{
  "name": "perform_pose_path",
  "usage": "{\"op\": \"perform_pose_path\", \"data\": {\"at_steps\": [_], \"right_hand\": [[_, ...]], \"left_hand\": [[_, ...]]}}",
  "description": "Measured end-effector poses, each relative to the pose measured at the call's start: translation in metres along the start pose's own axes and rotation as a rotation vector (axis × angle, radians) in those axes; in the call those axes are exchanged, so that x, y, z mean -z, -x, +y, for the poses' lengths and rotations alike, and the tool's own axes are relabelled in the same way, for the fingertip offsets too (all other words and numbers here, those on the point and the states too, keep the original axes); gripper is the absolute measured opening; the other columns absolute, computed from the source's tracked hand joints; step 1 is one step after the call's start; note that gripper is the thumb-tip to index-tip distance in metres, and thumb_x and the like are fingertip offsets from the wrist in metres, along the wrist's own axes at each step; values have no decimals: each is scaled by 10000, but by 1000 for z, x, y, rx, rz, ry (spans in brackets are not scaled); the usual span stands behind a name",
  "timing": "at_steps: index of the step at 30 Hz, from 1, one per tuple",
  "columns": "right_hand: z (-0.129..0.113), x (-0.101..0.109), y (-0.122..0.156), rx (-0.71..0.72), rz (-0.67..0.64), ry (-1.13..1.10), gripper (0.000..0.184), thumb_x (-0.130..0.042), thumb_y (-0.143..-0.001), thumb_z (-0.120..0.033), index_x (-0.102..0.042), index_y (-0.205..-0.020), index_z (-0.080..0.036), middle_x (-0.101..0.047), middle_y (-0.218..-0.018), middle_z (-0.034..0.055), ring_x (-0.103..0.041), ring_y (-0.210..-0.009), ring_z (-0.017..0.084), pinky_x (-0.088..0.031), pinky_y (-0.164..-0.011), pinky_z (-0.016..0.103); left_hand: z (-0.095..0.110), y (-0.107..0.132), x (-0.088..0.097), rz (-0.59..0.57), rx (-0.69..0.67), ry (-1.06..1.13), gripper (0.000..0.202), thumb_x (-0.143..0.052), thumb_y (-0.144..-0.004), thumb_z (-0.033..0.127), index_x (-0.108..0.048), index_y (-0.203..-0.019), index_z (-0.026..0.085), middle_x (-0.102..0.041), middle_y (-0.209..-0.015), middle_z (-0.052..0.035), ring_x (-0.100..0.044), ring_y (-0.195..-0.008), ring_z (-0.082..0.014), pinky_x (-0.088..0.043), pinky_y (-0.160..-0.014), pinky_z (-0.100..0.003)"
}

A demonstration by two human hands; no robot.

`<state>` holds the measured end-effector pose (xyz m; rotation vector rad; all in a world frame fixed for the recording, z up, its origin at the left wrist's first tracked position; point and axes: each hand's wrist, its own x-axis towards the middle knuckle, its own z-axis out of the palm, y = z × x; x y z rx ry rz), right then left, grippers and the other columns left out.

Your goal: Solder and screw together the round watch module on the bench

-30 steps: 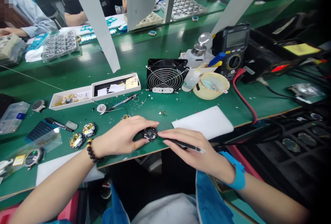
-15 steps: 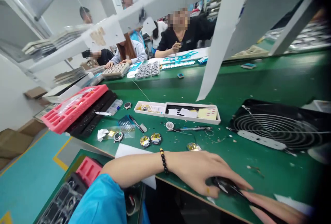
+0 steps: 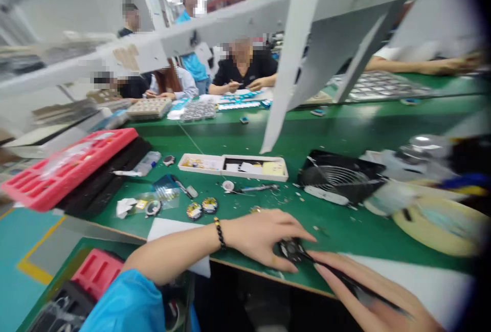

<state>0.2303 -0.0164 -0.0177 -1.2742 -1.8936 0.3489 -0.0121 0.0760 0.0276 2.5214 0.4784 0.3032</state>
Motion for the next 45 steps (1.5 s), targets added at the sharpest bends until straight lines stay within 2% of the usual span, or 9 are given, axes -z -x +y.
{"op": "perform_pose_path", "data": {"at_steps": [2,4,7,12,23,35,42,45], "right_hand": [[-7,9,-1,-16,-123,-69,214,-659,-973,-415,-791,-1139,-385,-800,-1111,18,-788,-970,303,-704,-838,414],[-15,16,-3,-56,-174,-119,210,-630,-1014,-333,-775,-1165,-314,-789,-1146,37,-773,-1011,260,-665,-911,382],[-23,20,-5,-115,-195,-176,200,-624,-1029,-273,-765,-1172,-281,-782,-1137,40,-756,-1006,212,-625,-914,322],[-28,20,-5,-114,-184,-212,201,-636,-1028,-240,-759,-1186,-264,-784,-1123,40,-747,-974,190,-599,-886,301],[-32,17,-6,-74,-179,-186,213,-631,-1032,-226,-753,-1203,-261,-795,-1133,35,-765,-971,183,-614,-885,290],[-39,16,-8,-45,-146,-143,199,-635,-1023,-190,-740,-1185,-237,-795,-1129,30,-766,-961,176,-602,-875,288],[-37,19,-13,-65,-201,-114,203,-639,-1008,-164,-743,-1162,-246,-799,-1102,7,-764,-923,168,-593,-823,281],[-36,18,-15,-75,-217,-127,210,-647,-1000,-151,-744,-1157,-252,-799,-1109,-5,-766,-944,159,-590,-850,261]], "left_hand": [[1,1,-2,49,75,22,655,-796,-901,464,-567,-1438,166,-665,-1314,-141,-622,-1224,-296,-486,-1086,-412],[0,3,-3,40,121,88,584,-800,-909,396,-579,-1415,203,-688,-1244,-106,-646,-1163,-272,-514,-1026,-395],[0,4,-3,49,128,117,530,-767,-919,291,-571,-1409,236,-669,-1300,-92,-626,-1202,-264,-504,-1049,-404],[5,6,-4,50,111,79,528,-734,-904,214,-570,-1406,247,-645,-1322,-86,-613,-1230,-259,-500,-1065,-394],[6,5,-2,26,127,74,465,-717,-950,274,-579,-1393,243,-636,-1304,-90,-622,-1194,-245,-521,-1040,-384],[5,5,-3,14,118,74,475,-704,-951,251,-562,-1405,240,-622,-1309,-93,-604,-1215,-250,-507,-1046,-388],[5,5,-4,18,102,77,477,-700,-954,238,-560,-1409,230,-615,-1310,-90,-595,-1207,-240,-499,-1047,-370],[4,5,-4,20,92,83,474,-702,-956,233,-561,-1409,222,-612,-1308,-87,-589,-1206,-230,-488,-1057,-351]]}}
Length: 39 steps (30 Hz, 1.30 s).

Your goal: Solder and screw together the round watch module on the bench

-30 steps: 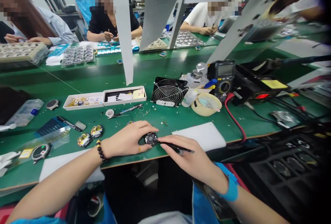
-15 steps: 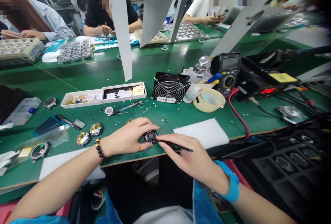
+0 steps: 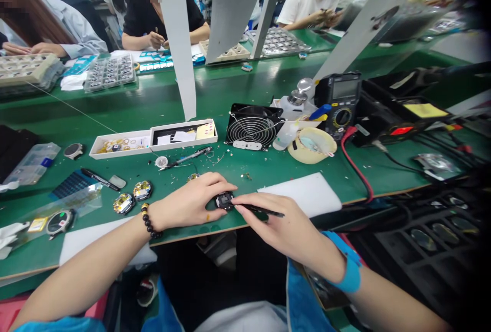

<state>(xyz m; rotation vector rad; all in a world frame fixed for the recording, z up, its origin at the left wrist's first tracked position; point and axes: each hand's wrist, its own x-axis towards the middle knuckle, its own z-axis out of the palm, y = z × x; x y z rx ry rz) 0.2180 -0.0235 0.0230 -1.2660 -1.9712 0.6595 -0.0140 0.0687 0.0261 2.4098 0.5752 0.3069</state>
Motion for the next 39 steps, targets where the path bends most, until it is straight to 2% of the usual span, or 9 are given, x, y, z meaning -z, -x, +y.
{"op": "perform_pose_path", "data": {"at_steps": [6,13,19,31,39], "right_hand": [[5,-8,5,84,53,0,214,-648,-1005,-136,-730,-1174,-238,-798,-1103,1,-767,-923,146,-586,-846,244],[12,-19,18,172,105,-18,278,-630,-1008,-92,-695,-1247,-217,-783,-1137,46,-756,-967,168,-599,-879,290],[21,-27,26,284,134,36,405,-637,-978,-27,-649,-1342,-204,-769,-1224,73,-740,-1071,177,-603,-940,314],[33,-37,29,440,246,243,361,-663,-955,-18,-652,-1292,-145,-792,-1171,75,-772,-1019,193,-637,-886,326],[36,-39,33,496,253,320,412,-683,-937,-8,-645,-1326,-137,-773,-1227,103,-772,-1045,208,-655,-869,334]], "left_hand": [[0,0,0,-9,5,-4,469,-701,-959,229,-562,-1407,227,-616,-1312,-82,-588,-1213,-228,-486,-1058,-345],[-2,-1,0,-6,1,-3,462,-711,-960,250,-568,-1399,235,-619,-1314,-74,-592,-1220,-225,-484,-1068,-347],[-3,-1,1,-9,8,5,472,-721,-950,238,-569,-1396,240,-624,-1308,-81,-599,-1218,-234,-495,-1060,-360],[-3,-2,-1,1,-11,4,458,-722,-955,260,-575,-1389,245,-656,-1271,-61,-635,-1177,-217,-505,-1029,-343],[-6,-3,1,8,-3,-19,453,-754,-934,258,-596,-1358,236,-684,-1232,-65,-641,-1150,-235,-511,-1009,-361]]}}
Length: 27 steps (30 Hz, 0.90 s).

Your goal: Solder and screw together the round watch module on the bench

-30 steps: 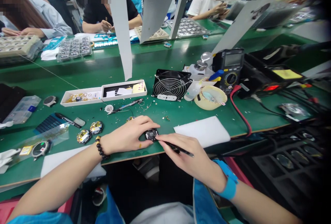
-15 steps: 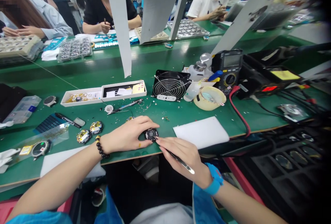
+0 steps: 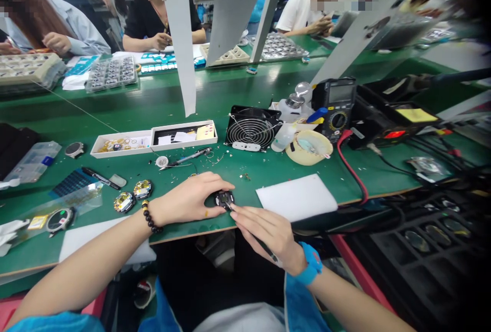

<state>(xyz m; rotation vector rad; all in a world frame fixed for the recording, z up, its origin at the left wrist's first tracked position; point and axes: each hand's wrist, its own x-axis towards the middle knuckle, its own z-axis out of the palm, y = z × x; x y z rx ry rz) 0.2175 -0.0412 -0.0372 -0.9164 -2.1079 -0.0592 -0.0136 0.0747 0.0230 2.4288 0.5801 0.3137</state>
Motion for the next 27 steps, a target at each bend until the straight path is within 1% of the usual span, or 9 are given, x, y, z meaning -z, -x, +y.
{"op": "perform_pose_path", "data": {"at_steps": [5,7,10,12,14,16,18,23,27], "right_hand": [[-2,3,-1,-98,26,-148,442,-652,-950,10,-629,-1361,-151,-759,-1245,106,-731,-1148,199,-605,-1005,335],[-3,7,-4,-177,40,-210,416,-646,-966,-13,-641,-1350,-172,-747,-1229,106,-715,-1138,204,-590,-1005,349],[-2,15,-10,-278,41,-231,376,-622,-1006,-76,-645,-1357,-207,-720,-1036,78,-687,-925,187,-580,-809,323],[1,19,-16,-282,5,-220,348,-597,-1019,-79,-639,-1342,-203,-688,-923,54,-640,-802,170,-536,-703,297],[6,19,-24,-225,-46,-191,249,-604,-1020,-90,-653,-1244,-187,-692,-901,50,-633,-777,168,-520,-691,294],[11,17,-32,-128,-88,-117,113,-619,-1027,-136,-659,-1122,-181,-712,-926,59,-655,-818,179,-525,-723,301],[16,13,-39,-32,-133,-27,63,-603,-1044,-176,-661,-1069,-180,-717,-931,63,-670,-872,194,-524,-745,310],[25,6,-51,131,-265,143,243,-443,-1061,-110,-678,-1035,-169,-702,-912,63,-647,-838,201,-516,-753,334],[26,8,-54,163,-262,165,268,-417,-1064,-110,-672,-1003,-166,-721,-945,70,-664,-866,201,-530,-782,331]], "left_hand": [[-1,0,1,-5,9,9,460,-755,-935,283,-596,-1364,235,-671,-1267,-81,-618,-1190,-257,-503,-1039,-391],[-1,1,0,-9,19,6,476,-749,-942,294,-583,-1384,239,-660,-1289,-85,-612,-1201,-258,-501,-1048,-396],[0,2,0,-11,27,-3,515,-758,-940,303,-562,-1412,250,-646,-1323,-87,-600,-1226,-262,-492,-1068,-405],[0,2,0,-14,29,-3,551,-764,-936,304,-539,-1437,257,-641,-1335,-87,-595,-1232,-265,-488,-1074,-412],[1,1,1,-13,36,8,574,-766,-938,310,-516,-1453,256,-645,-1322,-87,-598,-1218,-267,-493,-1062,-416],[0,1,1,-10,44,28,580,-768,-939,312,-507,-1452,254,-653,-1300,-85,-602,-1204,-269,-499,-1049,-417],[0,1,1,-1,45,44,595,-774,-935,313,-498,-1459,252,-658,-1284,-85,-604,-1203,-270,-499,-1056,-417],[-4,3,-2,15,71,73,747,-814,-899,296,-422,-1534,254,-656,-1298,-80,-597,-1241,-273,-480,-1105,-429],[-5,3,-4,28,95,104,868,-830,-880,276,-331,-1590,260,-653,-1310,-77,-593,-1243,-269,-470,-1117,-437]]}}
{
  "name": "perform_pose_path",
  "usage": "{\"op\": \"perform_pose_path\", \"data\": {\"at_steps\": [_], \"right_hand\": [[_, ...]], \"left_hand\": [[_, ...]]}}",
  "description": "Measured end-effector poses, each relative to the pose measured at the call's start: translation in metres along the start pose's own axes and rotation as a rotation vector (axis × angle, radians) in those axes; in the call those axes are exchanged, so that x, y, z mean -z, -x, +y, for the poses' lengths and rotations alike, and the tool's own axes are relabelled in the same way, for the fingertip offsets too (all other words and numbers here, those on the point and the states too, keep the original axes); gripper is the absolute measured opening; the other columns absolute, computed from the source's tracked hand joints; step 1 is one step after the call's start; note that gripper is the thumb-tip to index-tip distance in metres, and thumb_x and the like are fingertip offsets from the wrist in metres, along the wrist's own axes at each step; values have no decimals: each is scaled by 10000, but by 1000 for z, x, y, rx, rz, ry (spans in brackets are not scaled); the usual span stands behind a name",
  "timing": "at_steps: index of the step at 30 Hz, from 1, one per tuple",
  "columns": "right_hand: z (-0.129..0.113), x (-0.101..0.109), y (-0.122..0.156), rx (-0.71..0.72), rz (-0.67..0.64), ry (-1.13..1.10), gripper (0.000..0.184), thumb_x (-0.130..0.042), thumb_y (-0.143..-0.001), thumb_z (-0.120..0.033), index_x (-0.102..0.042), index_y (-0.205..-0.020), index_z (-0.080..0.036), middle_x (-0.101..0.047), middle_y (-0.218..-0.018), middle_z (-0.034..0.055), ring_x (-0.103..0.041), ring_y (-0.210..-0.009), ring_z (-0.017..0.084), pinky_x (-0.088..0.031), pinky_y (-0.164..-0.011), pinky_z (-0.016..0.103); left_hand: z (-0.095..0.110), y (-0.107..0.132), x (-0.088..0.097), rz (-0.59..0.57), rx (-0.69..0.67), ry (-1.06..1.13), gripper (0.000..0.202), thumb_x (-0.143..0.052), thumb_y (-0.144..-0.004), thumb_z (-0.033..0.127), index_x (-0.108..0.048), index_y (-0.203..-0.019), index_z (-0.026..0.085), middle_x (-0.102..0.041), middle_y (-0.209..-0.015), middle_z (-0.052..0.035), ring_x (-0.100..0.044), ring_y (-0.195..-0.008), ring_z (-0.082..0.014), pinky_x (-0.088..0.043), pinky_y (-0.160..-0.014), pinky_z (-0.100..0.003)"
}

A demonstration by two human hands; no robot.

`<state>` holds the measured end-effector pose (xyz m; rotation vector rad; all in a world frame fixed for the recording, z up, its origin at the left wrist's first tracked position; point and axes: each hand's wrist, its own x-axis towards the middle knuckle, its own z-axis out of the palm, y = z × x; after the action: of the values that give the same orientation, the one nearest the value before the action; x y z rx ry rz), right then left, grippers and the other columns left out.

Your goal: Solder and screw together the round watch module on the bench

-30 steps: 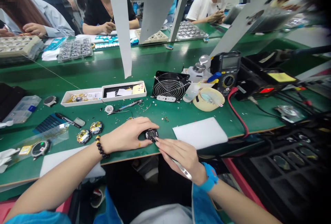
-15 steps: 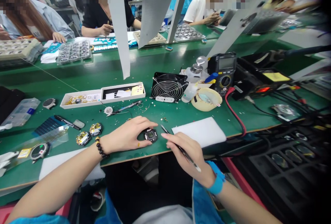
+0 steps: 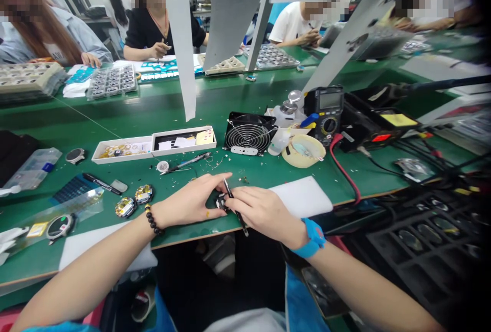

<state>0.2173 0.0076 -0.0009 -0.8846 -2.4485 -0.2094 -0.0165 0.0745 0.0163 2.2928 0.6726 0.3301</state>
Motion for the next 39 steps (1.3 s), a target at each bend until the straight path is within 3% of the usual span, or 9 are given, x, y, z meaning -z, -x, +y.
{"op": "perform_pose_path", "data": {"at_steps": [4,14,23,32,35,39], "right_hand": [[3,0,1,-31,31,-108,210,-471,-1054,-117,-666,-1007,-180,-742,-969,58,-692,-892,187,-544,-810,310],[15,1,0,-51,-66,-195,297,-447,-978,-36,-681,-1020,-214,-741,-936,51,-717,-854,198,-565,-771,318],[19,-12,3,51,119,-99,251,-461,-1013,-103,-676,-1072,-219,-783,-1014,48,-769,-918,202,-594,-746,307],[18,-11,-5,21,152,-186,281,-469,-972,-71,-683,-1044,-237,-781,-969,39,-767,-863,183,-593,-687,278],[17,-13,-4,-33,148,-223,257,-488,-976,-75,-687,-1024,-231,-763,-918,37,-745,-797,179,-572,-647,277],[17,-14,-3,-159,141,-312,190,-562,-977,-99,-705,-1014,-219,-767,-941,40,-739,-842,182,-572,-741,280]], "left_hand": [[0,0,0,-7,-12,30,887,-828,-890,280,-300,-1603,262,-662,-1303,-72,-586,-1251,-262,-460,-1123,-444],[1,-5,4,-26,-15,35,930,-890,-836,329,-344,-1583,233,-693,-1300,-87,-603,-1264,-297,-453,-1132,-441],[-10,-7,2,-41,-46,-16,941,-865,-854,432,-340,-1600,204,-700,-1313,-112,-593,-1282,-332,-456,-1113,-420],[-9,-9,6,-47,-33,-24,916,-891,-828,430,-388,-1566,229,-706,-1310,-110,-607,-1272,-318,-454,-1113,-414],[-8,-8,7,-46,-35,-20,878,-903,-817,404,-424,-1535,242,-716,-1290,-96,-631,-1239,-303,-459,-1104,-411],[-4,-4,8,0,-47,-7,842,-886,-830,369,-433,-1524,215,-718,-1259,-95,-648,-1191,-281,-460,-1107,-429]]}}
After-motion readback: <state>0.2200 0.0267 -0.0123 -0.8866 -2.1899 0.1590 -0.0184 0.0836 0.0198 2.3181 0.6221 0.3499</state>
